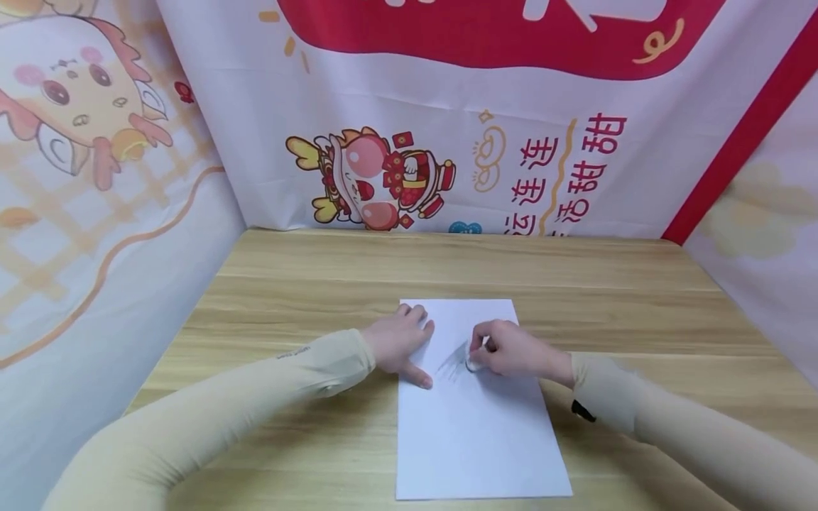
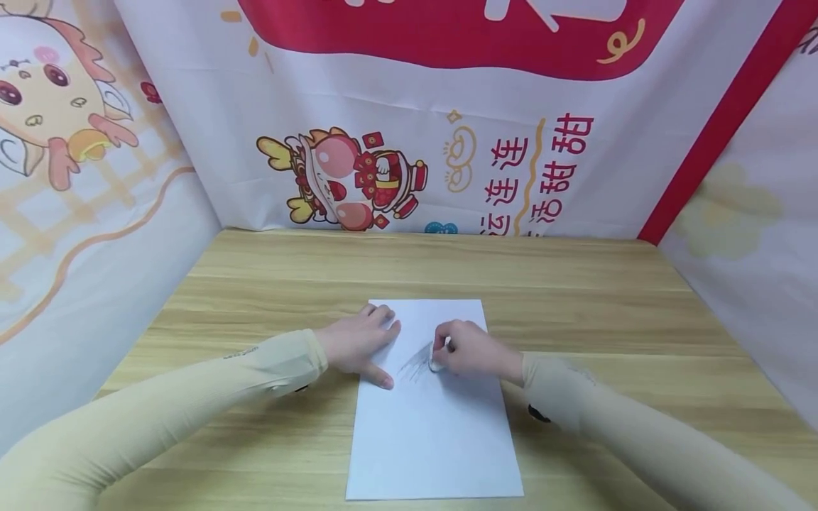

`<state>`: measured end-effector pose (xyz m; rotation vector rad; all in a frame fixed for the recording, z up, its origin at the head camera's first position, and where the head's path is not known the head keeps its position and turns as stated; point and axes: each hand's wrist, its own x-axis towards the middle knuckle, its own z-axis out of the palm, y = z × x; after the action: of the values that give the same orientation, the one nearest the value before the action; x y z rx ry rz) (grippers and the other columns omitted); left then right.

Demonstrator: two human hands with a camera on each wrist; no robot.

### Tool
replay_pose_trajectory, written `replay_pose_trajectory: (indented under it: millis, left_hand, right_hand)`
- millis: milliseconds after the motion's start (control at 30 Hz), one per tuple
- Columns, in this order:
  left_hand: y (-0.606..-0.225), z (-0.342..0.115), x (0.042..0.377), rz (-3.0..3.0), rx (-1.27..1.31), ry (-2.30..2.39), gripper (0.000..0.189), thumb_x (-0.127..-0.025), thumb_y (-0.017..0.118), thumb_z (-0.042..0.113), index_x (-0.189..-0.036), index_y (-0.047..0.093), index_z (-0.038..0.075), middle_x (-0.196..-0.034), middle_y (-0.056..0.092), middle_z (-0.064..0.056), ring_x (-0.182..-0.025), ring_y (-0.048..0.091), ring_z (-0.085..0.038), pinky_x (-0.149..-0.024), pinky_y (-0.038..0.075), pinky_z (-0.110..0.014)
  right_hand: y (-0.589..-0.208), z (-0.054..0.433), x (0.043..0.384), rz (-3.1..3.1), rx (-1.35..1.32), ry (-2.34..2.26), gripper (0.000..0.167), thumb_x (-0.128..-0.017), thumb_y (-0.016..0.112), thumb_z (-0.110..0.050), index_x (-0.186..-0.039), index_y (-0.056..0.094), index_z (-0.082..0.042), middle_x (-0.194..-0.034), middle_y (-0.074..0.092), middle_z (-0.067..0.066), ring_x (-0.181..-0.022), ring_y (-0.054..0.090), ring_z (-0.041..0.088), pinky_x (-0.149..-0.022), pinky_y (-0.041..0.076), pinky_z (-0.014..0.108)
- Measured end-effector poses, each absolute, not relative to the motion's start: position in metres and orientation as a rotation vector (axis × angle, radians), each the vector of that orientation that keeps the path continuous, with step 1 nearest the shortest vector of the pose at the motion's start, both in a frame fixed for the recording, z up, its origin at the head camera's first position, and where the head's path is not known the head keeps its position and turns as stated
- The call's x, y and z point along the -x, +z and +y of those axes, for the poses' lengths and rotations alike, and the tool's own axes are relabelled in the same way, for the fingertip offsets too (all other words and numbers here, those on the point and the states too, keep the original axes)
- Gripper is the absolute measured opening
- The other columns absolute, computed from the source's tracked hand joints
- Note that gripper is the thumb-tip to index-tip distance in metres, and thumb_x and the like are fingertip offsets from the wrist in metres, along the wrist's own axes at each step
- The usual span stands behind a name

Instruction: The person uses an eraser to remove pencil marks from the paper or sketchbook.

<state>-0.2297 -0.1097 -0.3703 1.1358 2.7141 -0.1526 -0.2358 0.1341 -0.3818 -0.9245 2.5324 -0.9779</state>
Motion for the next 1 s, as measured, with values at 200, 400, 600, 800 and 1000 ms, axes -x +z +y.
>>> replay_pose_trajectory:
  millis: [200, 400, 600, 800, 1000]
  left_hand:
    - [-0.37, -0.112, 0.23, 2.729, -1.129, -0.159, 0.107, -0.074, 0.065, 0.075, -0.145, 0.043, -0.002, -0.141, 0.04, -0.023, -0.125, 0.04, -0.038, -0.103, 0.04, -0.042]
    - [-0.372, -0.112, 0.231, 2.717, -1.157, -0.132, 0.107, -0.075, 0.065, 0.074, -0.145, 0.043, -0.003, -0.141, 0.039, -0.023, -0.125, 0.04, -0.039, -0.104, 0.039, -0.043]
    - [-0.372, -0.111, 0.231, 2.734, -1.131, -0.161, 0.108, -0.074, 0.065, 0.075, -0.145, 0.044, -0.003, -0.139, 0.041, -0.023, -0.124, 0.041, -0.039, -0.103, 0.039, -0.043]
    - [-0.373, -0.11, 0.231, 2.727, -1.149, -0.146, 0.107, -0.074, 0.064, 0.075, -0.144, 0.044, -0.003, -0.138, 0.042, -0.023, -0.122, 0.042, -0.038, -0.1, 0.043, -0.043]
    - [-0.372, -0.111, 0.23, 2.729, -1.126, -0.157, 0.107, -0.074, 0.065, 0.075, -0.144, 0.044, -0.003, -0.138, 0.042, -0.023, -0.121, 0.041, -0.037, -0.1, 0.042, -0.042]
  right_hand:
    - [-0.384, 0.126, 0.249, 2.736, 0.957, -0.982, 0.006, -0.087, 0.063, 0.004, -0.082, 0.065, -0.001, -0.063, 0.054, -0.003, -0.052, 0.044, 0.005, -0.047, 0.039, 0.023]
    - [-0.382, 0.132, 0.244, 2.594, 0.93, -0.941, 0.007, -0.087, 0.066, 0.0, -0.082, 0.067, -0.004, -0.061, 0.053, -0.004, -0.049, 0.046, 0.008, -0.045, 0.04, 0.024]
    - [-0.384, 0.127, 0.251, 2.735, 0.936, -0.991, 0.005, -0.088, 0.065, 0.0, -0.083, 0.066, -0.001, -0.063, 0.054, -0.002, -0.052, 0.045, 0.007, -0.047, 0.039, 0.024]
    - [-0.387, 0.134, 0.237, 2.607, 0.888, -1.008, 0.008, -0.089, 0.065, -0.002, -0.082, 0.066, -0.005, -0.057, 0.051, -0.005, -0.047, 0.045, 0.007, -0.043, 0.038, 0.024]
    - [-0.389, 0.13, 0.241, 2.758, 0.897, -1.002, 0.005, -0.089, 0.064, 0.0, -0.084, 0.066, -0.001, -0.063, 0.054, -0.003, -0.052, 0.045, 0.007, -0.047, 0.039, 0.024]
